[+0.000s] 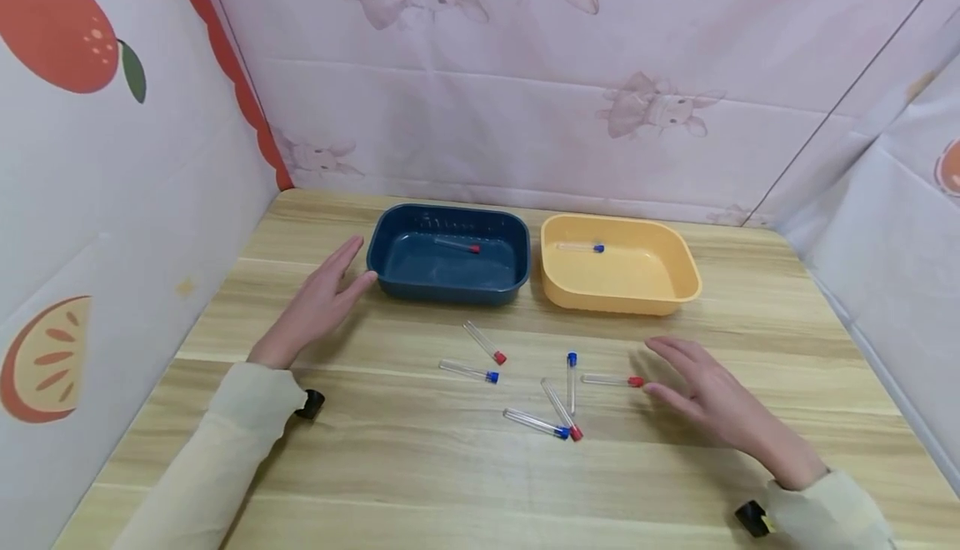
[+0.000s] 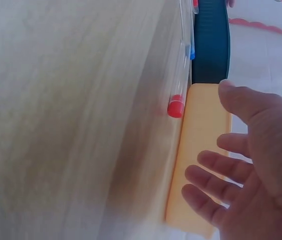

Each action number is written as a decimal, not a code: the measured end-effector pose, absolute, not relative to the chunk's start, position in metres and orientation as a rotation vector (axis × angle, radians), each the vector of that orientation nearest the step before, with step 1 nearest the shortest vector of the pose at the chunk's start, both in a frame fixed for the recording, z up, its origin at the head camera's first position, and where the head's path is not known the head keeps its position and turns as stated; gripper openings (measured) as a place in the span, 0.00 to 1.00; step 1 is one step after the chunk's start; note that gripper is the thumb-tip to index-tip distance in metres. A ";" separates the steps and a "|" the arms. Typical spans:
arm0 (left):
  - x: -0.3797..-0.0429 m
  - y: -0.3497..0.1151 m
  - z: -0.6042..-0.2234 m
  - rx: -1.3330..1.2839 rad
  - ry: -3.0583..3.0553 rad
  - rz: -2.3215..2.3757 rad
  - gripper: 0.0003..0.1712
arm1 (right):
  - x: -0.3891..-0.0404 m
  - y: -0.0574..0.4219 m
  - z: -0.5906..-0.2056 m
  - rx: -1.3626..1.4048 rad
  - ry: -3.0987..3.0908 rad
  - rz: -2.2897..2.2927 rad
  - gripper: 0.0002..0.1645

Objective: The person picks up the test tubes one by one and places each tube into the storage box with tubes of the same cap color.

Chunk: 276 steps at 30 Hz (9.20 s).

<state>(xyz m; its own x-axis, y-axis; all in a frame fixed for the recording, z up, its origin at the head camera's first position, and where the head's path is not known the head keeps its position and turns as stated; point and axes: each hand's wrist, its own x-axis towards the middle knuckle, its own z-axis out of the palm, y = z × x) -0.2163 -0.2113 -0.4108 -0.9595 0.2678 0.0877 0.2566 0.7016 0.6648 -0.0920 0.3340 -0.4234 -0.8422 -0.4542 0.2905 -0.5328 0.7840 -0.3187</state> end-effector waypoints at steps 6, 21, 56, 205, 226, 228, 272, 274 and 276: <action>-0.225 -0.205 -0.412 0.405 2.843 1.133 0.45 | -0.093 0.330 -0.427 0.788 -2.804 0.585 0.35; -0.229 -0.199 -0.420 0.375 2.757 1.217 0.44 | -0.098 0.321 -0.434 0.776 -2.854 0.674 0.25; -0.229 -0.197 -0.421 0.335 2.715 1.190 0.47 | -0.106 0.311 -0.437 0.734 -2.910 0.802 0.11; -0.229 -0.196 -0.413 0.402 2.793 1.146 0.46 | -0.234 0.200 -0.305 1.121 -2.982 0.924 0.50; -0.230 -0.194 -0.412 0.404 2.795 1.165 0.46 | -0.304 0.119 -0.340 1.181 -2.999 1.037 0.52; -0.230 -0.194 -0.414 0.409 2.794 1.164 0.46 | -0.309 0.114 -0.346 1.171 -3.017 1.033 0.51; -0.231 -0.193 -0.416 0.366 2.796 1.198 0.44 | -0.342 0.032 -0.405 1.033 -3.306 0.844 0.57; -0.231 -0.192 -0.415 0.367 2.794 1.201 0.44 | -0.342 0.031 -0.405 1.019 -3.308 0.831 0.58; -0.231 -0.192 -0.415 0.369 2.793 1.202 0.44 | -0.341 0.031 -0.404 1.007 -3.307 0.828 0.58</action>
<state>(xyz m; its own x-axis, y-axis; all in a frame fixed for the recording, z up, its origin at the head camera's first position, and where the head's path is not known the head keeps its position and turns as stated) -0.2310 -0.1919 -0.4147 -0.9679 0.2504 0.0229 0.1888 0.6635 0.7240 -0.3407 0.0307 -0.4039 -0.7621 -0.5985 -0.2469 -0.4115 0.7422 -0.5290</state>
